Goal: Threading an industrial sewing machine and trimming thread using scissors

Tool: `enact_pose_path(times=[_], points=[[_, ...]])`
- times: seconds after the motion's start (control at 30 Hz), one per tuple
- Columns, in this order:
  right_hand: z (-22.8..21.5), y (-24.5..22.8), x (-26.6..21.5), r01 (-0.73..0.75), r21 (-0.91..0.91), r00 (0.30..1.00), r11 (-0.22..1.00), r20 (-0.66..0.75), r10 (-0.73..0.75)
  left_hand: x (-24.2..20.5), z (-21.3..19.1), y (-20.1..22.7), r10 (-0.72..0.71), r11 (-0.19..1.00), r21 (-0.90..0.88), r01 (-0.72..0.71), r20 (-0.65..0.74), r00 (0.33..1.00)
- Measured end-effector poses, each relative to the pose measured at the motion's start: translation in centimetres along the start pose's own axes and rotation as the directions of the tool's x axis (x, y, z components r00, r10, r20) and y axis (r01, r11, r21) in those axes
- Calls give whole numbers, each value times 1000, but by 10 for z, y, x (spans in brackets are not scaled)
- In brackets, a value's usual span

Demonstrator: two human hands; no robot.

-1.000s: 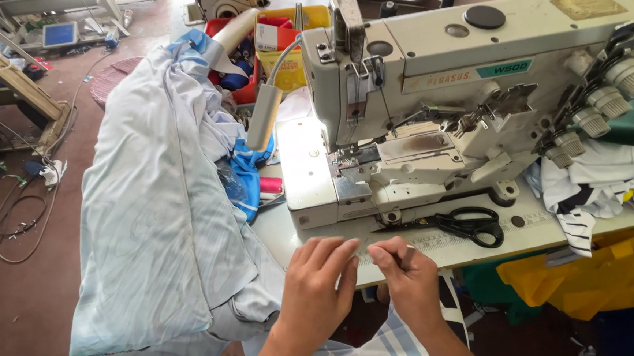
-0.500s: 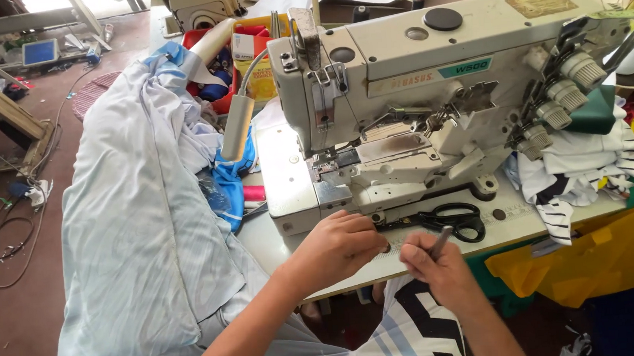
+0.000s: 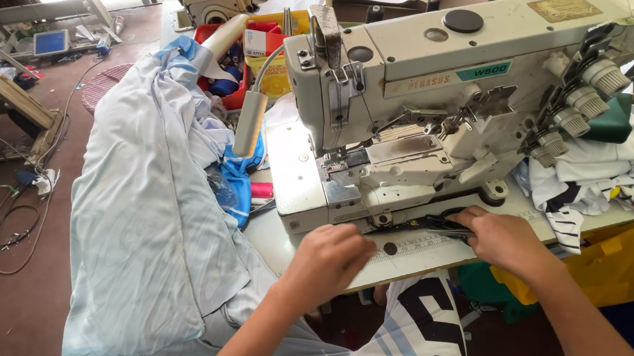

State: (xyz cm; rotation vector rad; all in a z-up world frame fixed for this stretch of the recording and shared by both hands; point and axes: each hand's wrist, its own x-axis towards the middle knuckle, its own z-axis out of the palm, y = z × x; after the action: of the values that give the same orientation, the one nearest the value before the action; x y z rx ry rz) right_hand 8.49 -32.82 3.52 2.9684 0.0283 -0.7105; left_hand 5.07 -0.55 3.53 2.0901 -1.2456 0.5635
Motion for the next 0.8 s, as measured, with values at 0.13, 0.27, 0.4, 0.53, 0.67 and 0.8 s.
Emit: enact_pose_path(times=[0.13,0.27,0.4,0.53,0.67,0.8], points=[[-2,10,23,41,-123,993,992,114,-26,-14,-7,4,-235,958,-188,214,-97,967],[9,20,32,105,-180,989,978,122,-84,-31,-6,26,-332,929,-218,300,-126,935],[17,16,-3,118,-186,981,975,177,-85,-34,-6,13,-572,781,-440,443,-218,791],[54,3,-48,109,316,960,942,211,-181,-25,-6,3,-777,625,-611,486,-423,467],[102,-54,-87,-207,897,889,390,339,-307,-25,6,4,-846,534,-659,530,-408,343],[160,-107,-94,-135,986,905,102,165,-391,-19,6,13,-862,505,-658,559,-410,296]])
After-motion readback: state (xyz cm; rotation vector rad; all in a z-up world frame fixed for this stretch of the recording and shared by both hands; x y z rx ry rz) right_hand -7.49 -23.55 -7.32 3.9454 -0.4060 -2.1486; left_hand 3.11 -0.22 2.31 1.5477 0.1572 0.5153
